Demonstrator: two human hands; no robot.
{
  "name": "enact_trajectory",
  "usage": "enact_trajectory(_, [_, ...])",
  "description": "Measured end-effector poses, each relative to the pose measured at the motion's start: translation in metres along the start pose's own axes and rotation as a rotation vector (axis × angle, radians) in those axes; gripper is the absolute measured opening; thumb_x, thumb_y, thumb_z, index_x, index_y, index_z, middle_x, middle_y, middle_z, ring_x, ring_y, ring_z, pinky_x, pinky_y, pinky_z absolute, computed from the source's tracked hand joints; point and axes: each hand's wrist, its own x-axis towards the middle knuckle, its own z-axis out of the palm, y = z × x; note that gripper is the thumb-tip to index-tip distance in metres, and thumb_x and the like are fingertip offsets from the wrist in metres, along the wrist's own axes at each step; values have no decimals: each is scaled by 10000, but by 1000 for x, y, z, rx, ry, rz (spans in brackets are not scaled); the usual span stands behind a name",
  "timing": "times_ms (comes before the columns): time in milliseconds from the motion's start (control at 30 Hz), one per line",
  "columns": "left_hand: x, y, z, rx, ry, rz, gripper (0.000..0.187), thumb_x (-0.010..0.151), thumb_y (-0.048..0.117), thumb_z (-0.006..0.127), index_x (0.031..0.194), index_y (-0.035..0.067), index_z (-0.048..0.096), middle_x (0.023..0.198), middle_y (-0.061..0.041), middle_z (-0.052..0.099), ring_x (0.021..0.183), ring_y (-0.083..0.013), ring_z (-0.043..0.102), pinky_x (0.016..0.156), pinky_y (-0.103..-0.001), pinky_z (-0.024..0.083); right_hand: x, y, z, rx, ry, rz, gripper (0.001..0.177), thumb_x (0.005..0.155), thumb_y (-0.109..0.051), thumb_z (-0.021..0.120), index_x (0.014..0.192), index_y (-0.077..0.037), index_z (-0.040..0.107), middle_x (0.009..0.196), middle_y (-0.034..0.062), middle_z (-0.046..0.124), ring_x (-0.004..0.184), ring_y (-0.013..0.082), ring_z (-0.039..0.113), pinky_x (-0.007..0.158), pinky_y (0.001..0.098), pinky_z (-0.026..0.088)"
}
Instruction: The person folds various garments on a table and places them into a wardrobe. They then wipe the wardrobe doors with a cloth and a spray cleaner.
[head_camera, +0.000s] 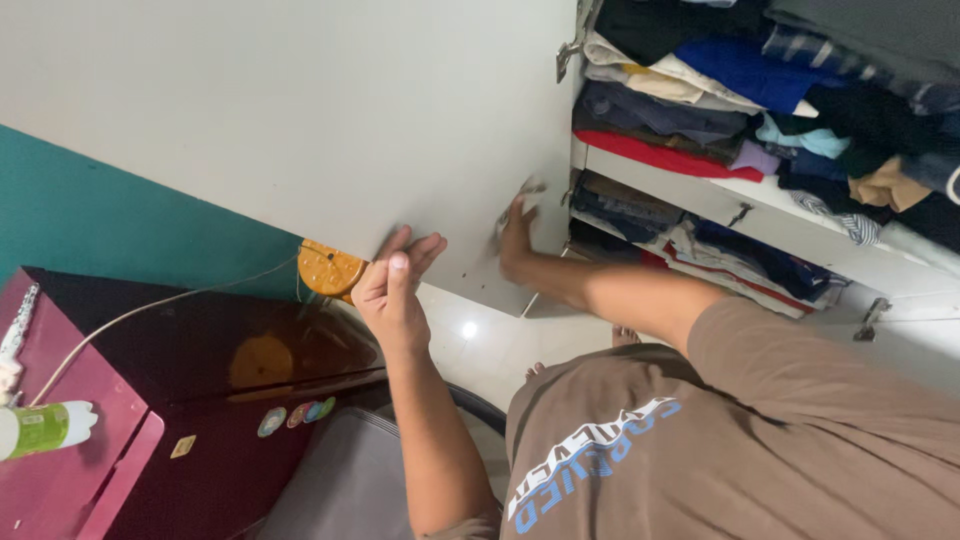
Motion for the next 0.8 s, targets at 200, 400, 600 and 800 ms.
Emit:
enact_trajectory(200, [0, -3, -8, 17, -16, -47, 378, 1035, 181, 620, 1196, -160, 633, 1025, -285, 739, 971, -397, 760, 966, -531, 620, 89, -86, -11, 67, 29, -340, 1082, 956, -808, 368, 1627, -136, -151, 1740, 135, -59, 1603, 284, 77, 1295, 428, 98])
enact_trajectory(400, [-1, -9, -17, -10, -41, -59, 378, 1037, 191, 634, 1179, -159, 640, 1013, -294, 740, 951, -391, 759, 949, -513, 620, 88, -137, -14, 127, -46, 156, 979, 864, -774, 279, 1617, -173, 103, 1683, 108, 191, 1503, 297, 232, 1193, 475, 200])
enact_trajectory(600, [2, -8, -25, -35, -77, -103, 398, 1037, 201, 636, 1202, -160, 627, 1014, -300, 740, 944, -398, 759, 924, -491, 604, -8, -181, 34, -298, -218, -766, 964, 1096, -638, 319, 1617, -6, -189, 1730, 224, -204, 1623, 331, -126, 1326, 445, 3])
enact_trajectory(800, [5, -7, -26, -45, -109, -117, 429, 1036, 213, 631, 1204, -181, 609, 1016, -294, 739, 970, -391, 757, 953, -464, 611, -29, -291, 59, -494, -176, -1340, 972, 1098, -651, 309, 1655, 2, -148, 1765, 226, -91, 1625, 368, -31, 1352, 489, 14])
